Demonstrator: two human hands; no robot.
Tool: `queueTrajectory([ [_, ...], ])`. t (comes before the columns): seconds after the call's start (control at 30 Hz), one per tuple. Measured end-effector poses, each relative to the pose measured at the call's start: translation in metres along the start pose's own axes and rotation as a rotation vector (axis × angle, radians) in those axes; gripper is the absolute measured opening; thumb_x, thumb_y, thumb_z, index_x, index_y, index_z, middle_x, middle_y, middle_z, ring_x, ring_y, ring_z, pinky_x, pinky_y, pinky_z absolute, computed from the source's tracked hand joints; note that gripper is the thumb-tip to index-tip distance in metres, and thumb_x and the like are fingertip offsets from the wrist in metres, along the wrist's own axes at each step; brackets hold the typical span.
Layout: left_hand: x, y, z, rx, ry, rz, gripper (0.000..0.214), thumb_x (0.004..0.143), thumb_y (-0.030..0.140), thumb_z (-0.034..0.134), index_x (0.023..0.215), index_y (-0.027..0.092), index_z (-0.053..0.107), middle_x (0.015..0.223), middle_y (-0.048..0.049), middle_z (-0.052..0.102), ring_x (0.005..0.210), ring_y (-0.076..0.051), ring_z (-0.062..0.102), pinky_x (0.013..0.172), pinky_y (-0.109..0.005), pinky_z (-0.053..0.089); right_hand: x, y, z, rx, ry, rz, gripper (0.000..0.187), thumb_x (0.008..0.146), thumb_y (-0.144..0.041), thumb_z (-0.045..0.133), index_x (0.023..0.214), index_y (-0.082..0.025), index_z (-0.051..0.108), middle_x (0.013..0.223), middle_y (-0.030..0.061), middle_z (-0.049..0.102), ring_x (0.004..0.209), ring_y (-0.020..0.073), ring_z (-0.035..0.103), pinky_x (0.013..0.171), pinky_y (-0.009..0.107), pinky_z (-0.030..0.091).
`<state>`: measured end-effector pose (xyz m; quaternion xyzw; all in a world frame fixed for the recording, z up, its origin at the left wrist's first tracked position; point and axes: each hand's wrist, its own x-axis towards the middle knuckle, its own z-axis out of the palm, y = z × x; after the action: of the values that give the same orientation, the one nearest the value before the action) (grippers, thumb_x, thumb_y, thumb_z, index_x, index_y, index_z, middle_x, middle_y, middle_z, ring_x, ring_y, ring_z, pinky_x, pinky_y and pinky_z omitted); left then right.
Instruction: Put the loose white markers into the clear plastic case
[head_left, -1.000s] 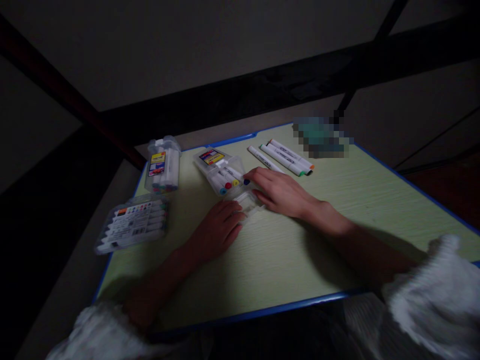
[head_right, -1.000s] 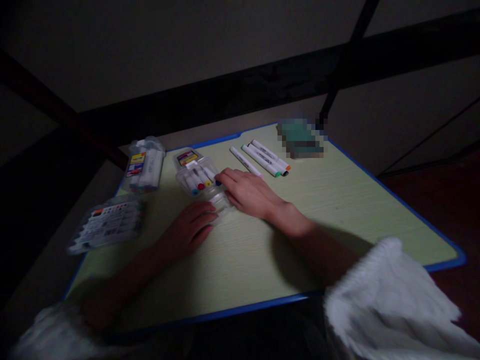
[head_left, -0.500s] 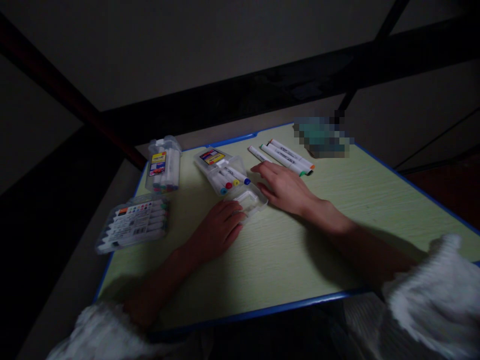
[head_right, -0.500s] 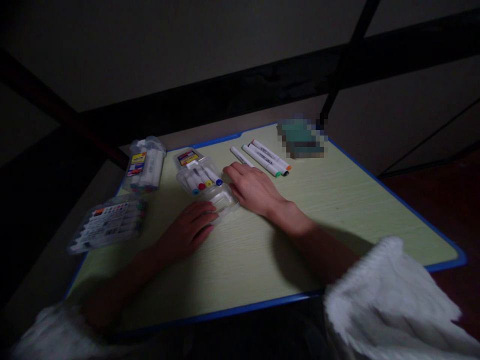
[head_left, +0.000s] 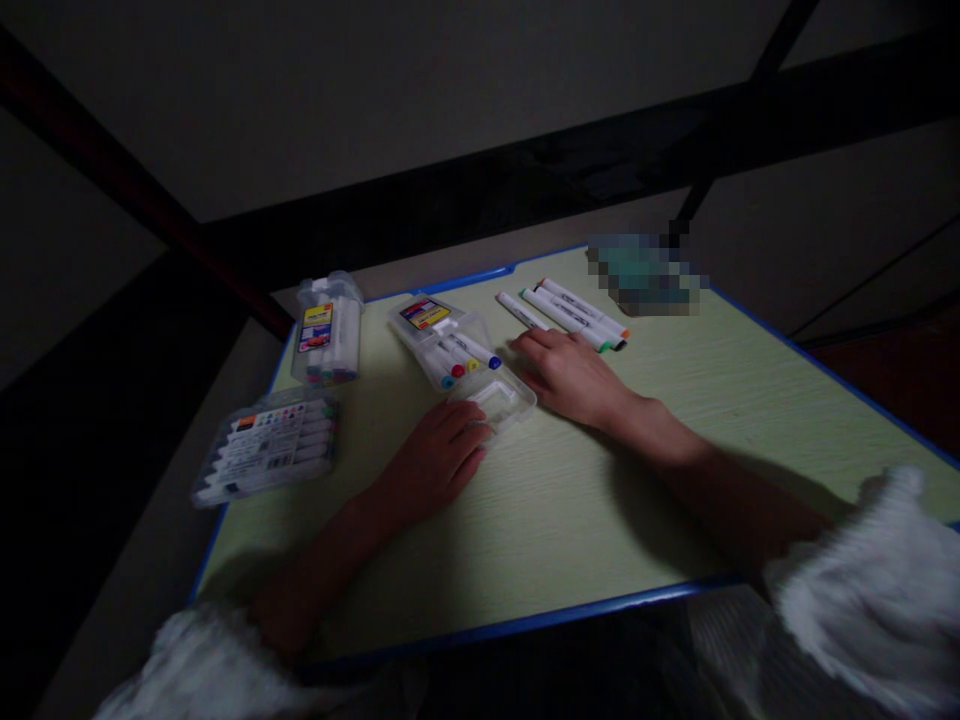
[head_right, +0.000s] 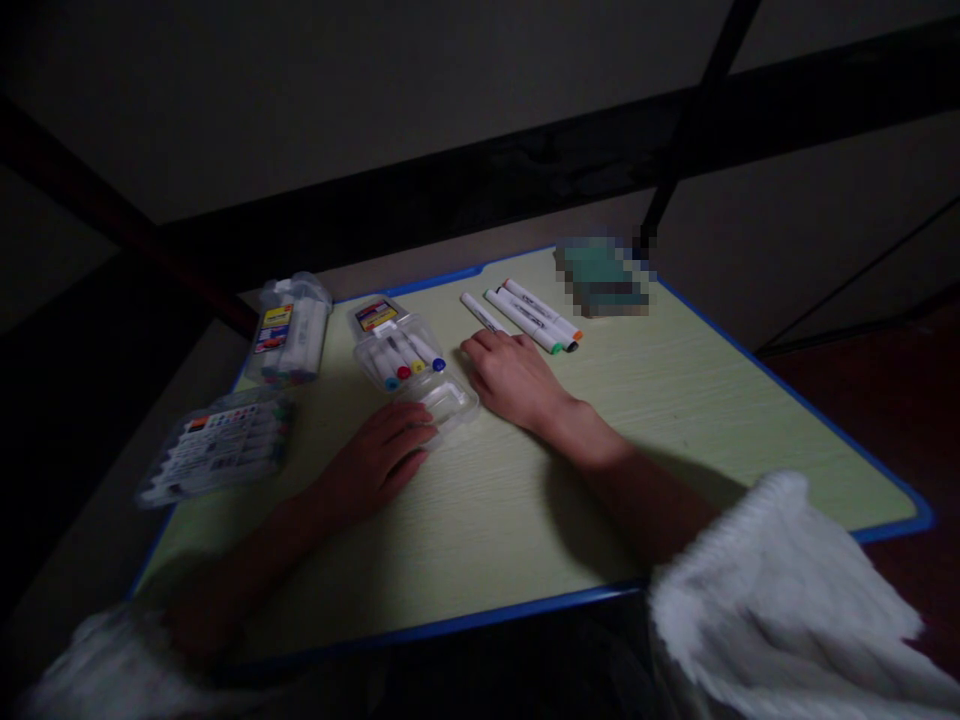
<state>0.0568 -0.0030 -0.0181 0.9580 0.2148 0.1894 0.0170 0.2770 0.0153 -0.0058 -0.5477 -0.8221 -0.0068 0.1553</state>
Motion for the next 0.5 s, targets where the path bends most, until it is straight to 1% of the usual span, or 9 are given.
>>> queueTrajectory([
  [0.13, -0.0002, -0.0003, 0.0003, 0.021, 0.006, 0.011, 0.017, 0.086, 0.017, 0.045, 0.099, 0.012, 0.054, 0.103, -0.0112, 0.057, 0.104, -0.022, 0.05, 0.094, -0.041, 0.044, -0.0005, 0.0004, 0.0013, -0.006, -0.018, 0.005, 0.026, 0.084, -0.02, 0.044, 0.108, -0.013, 0.053, 0.109, 0.0139, 0.058, 0.098, 0.0258, 0.054, 0.076, 0.035, 0.036],
  [0.27, -0.0008, -0.0003, 0.0007, 0.017, -0.005, -0.002, 0.018, 0.086, 0.018, 0.044, 0.101, 0.014, 0.053, 0.104, -0.0104, 0.057, 0.106, -0.022, 0.049, 0.094, -0.042, 0.044, -0.0006, 0.0015, 0.0026, -0.016, -0.02, -0.004, 0.025, 0.085, -0.022, 0.043, 0.104, -0.013, 0.055, 0.105, 0.0137, 0.06, 0.095, 0.0252, 0.054, 0.074, 0.035, 0.035],
  [0.5, -0.0007, -0.0005, 0.0007, 0.009, -0.009, -0.004, 0.018, 0.087, 0.018, 0.043, 0.101, 0.014, 0.054, 0.105, -0.0109, 0.057, 0.106, -0.022, 0.05, 0.094, -0.043, 0.044, -0.0011, 0.002, 0.0037, -0.013, -0.012, -0.015, 0.025, 0.084, -0.02, 0.042, 0.103, -0.013, 0.056, 0.101, 0.0143, 0.061, 0.094, 0.0262, 0.054, 0.073, 0.037, 0.036],
])
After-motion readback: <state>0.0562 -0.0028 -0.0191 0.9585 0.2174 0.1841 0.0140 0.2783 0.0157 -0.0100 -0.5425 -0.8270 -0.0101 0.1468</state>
